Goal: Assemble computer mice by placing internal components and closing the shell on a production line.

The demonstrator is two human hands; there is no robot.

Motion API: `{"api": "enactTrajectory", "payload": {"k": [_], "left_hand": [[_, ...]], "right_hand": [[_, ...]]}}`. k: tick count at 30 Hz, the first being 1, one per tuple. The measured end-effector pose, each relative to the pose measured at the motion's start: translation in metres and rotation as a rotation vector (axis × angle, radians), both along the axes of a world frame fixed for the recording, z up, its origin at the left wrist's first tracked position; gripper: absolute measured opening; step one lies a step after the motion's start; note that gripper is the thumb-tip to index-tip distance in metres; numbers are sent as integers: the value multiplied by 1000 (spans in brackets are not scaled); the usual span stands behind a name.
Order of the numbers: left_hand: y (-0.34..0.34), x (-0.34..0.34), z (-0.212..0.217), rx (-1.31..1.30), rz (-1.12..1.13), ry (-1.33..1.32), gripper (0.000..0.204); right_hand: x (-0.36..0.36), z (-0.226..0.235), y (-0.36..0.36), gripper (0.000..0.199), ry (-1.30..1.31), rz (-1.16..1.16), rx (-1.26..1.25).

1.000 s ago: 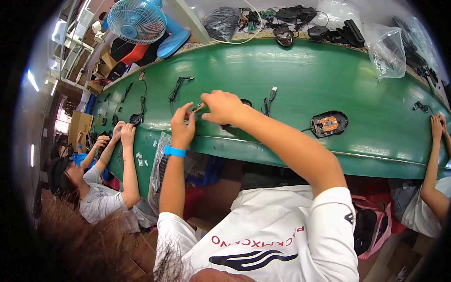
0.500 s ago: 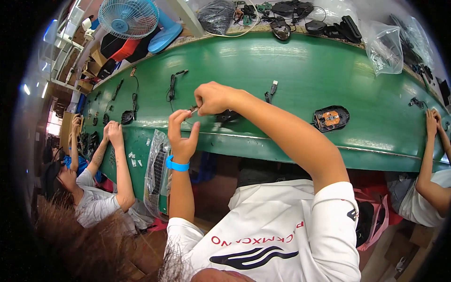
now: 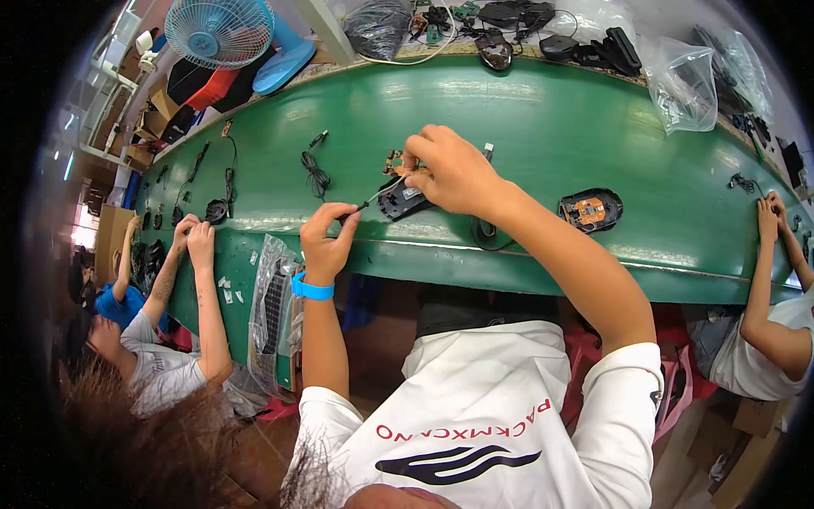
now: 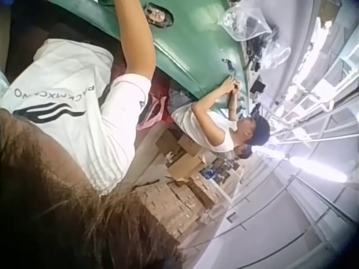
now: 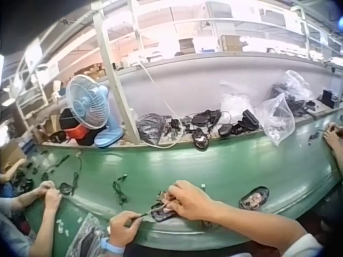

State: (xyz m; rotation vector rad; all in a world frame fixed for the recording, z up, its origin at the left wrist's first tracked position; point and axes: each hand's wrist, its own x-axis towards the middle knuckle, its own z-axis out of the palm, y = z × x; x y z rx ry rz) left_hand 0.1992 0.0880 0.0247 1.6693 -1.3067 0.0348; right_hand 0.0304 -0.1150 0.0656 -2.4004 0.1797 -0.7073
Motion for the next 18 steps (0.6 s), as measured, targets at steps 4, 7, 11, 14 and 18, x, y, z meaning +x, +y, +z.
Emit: {"api": "enactTrajectory", "payload": {"k": [4,7,11,14,18], "left_hand": [[-4,-2,-3,79,19,-35,8],[-10,-2,-6,116,21,-56,6],[-15,-2,-13,143,1,-88,5],[-16,-1,-17,192,2,-73,5],[-21,-1,-19,215,10,-83,7]], "right_hand": [[-8,-13,10,20,-66,-39,-52],[-11,-23,18,20,-118,-37,-88],[-10,-31,23,20,-137,-89,-98],[-11,-33,24,20,-138,-82,-92],[-13,-35,23,20,-139,-72,-73]]}}
